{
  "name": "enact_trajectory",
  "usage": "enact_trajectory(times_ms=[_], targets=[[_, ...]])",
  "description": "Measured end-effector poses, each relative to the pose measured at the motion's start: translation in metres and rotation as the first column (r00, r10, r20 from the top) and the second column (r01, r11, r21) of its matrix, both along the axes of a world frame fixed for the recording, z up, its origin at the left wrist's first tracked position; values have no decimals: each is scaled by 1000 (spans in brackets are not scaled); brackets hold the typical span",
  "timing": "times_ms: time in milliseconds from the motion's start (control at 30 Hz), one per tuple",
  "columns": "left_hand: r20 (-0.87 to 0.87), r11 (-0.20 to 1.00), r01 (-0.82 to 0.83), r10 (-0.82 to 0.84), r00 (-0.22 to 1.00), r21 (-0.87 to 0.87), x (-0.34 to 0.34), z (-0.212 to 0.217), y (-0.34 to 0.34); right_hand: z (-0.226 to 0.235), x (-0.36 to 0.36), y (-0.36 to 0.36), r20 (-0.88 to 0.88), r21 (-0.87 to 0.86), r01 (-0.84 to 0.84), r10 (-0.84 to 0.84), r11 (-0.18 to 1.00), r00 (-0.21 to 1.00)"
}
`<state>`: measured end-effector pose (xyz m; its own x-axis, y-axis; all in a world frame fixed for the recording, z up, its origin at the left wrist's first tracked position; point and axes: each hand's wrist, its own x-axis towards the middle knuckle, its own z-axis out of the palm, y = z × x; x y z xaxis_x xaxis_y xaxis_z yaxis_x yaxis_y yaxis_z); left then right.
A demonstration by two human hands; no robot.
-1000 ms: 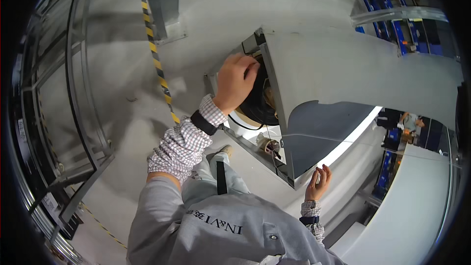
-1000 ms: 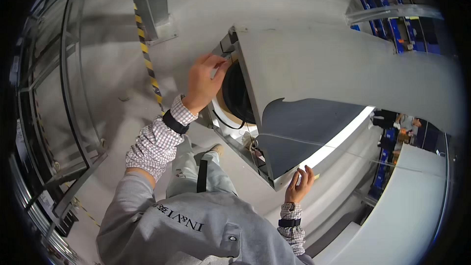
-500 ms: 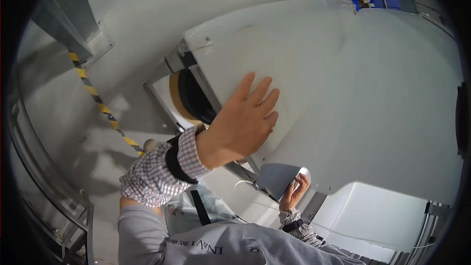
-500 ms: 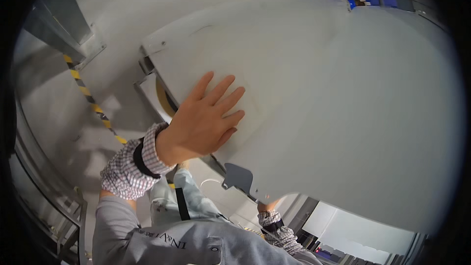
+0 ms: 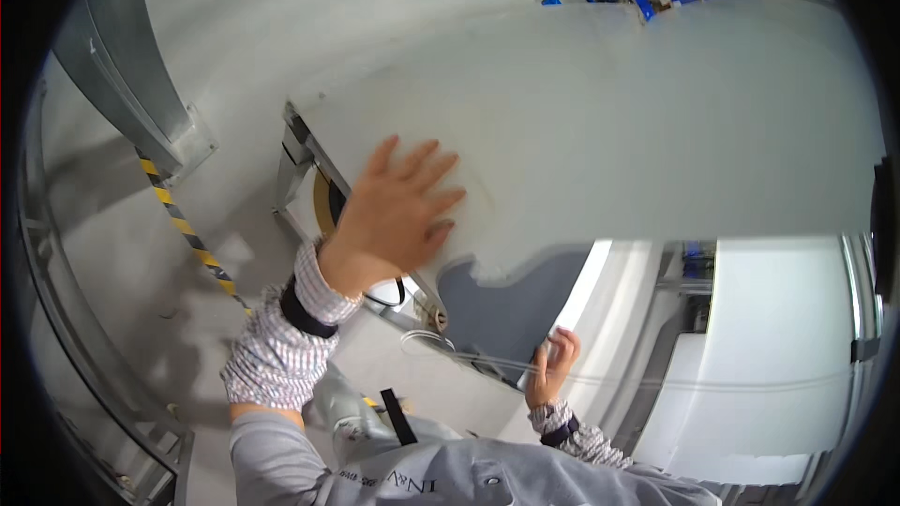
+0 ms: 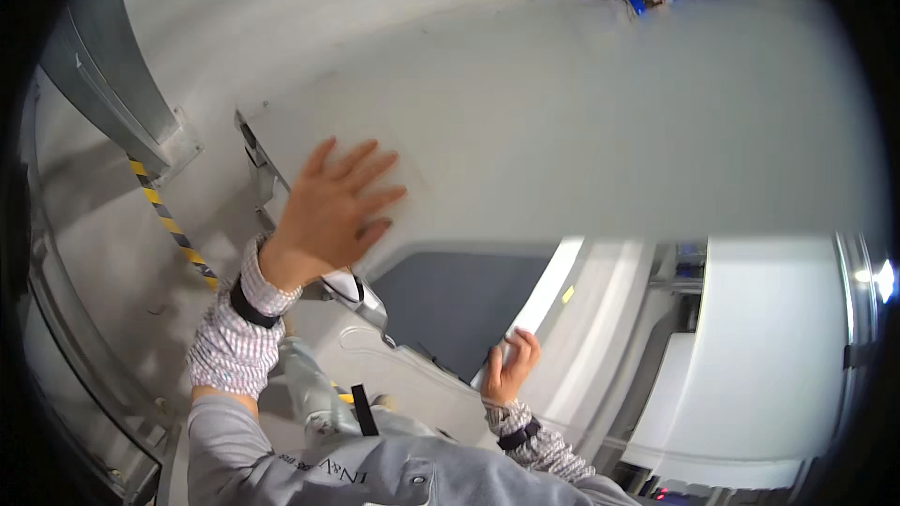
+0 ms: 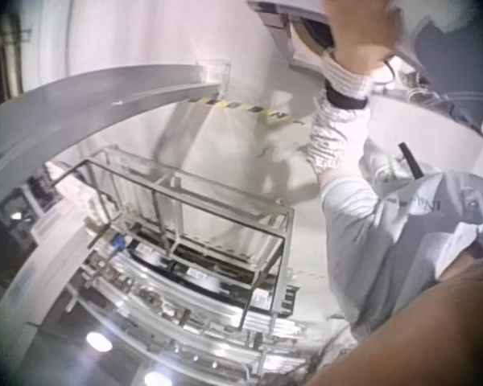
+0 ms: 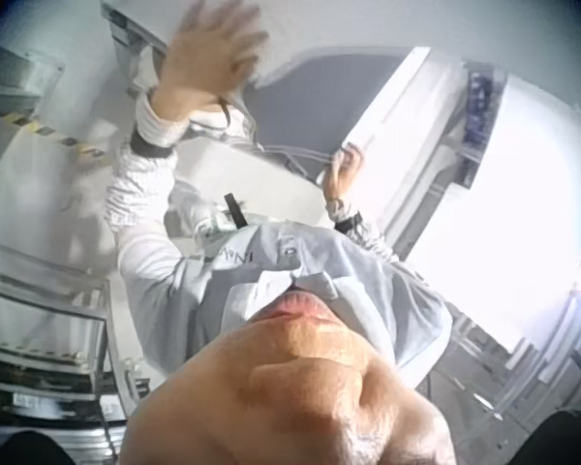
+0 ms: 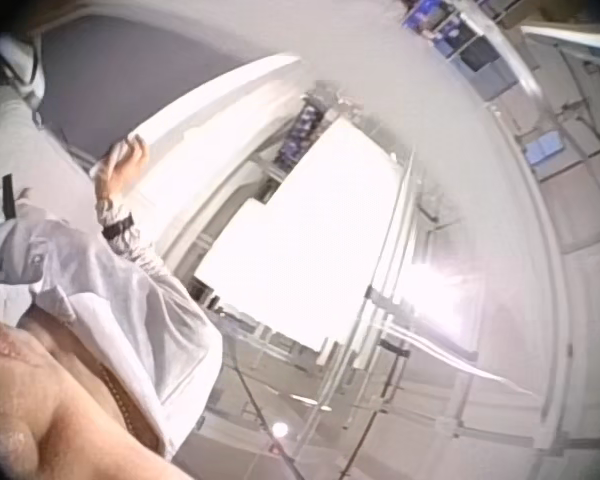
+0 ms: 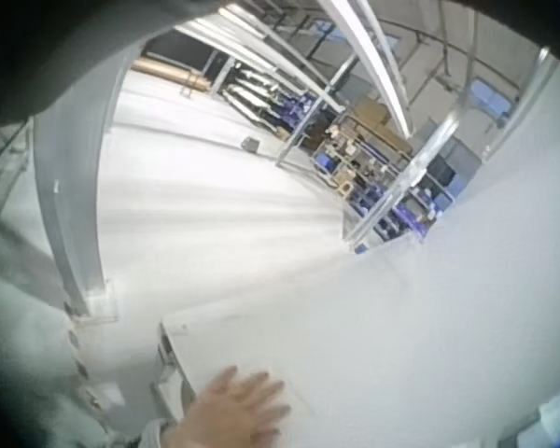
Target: Applying double-sided or protective tape along the edges of industrial panels.
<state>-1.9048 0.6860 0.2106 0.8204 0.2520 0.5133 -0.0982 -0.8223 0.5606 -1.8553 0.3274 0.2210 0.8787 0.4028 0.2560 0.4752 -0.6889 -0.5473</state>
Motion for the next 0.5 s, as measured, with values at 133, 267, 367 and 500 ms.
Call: enact_trajectory(times_ms=[133, 267, 367, 500], targets=[[-283, 999, 1, 13, 959, 49, -17, 8, 14, 17, -5, 26, 73, -76, -86, 92, 993, 993], [-132, 943, -301, 319, 938, 142, -54, -49, 18, 14, -7, 44, 25, 85, -257, 256, 963, 966], [-40, 771, -608, 613, 789, -191, -111, -80, 8, 18, -14, 57, -160, 365, -267, 342, 892, 926], [-432, -92, -432, 389, 814, -897, -333, -302, -85, -29, -31, 19, -319, 332, -283, 389, 900, 864]])
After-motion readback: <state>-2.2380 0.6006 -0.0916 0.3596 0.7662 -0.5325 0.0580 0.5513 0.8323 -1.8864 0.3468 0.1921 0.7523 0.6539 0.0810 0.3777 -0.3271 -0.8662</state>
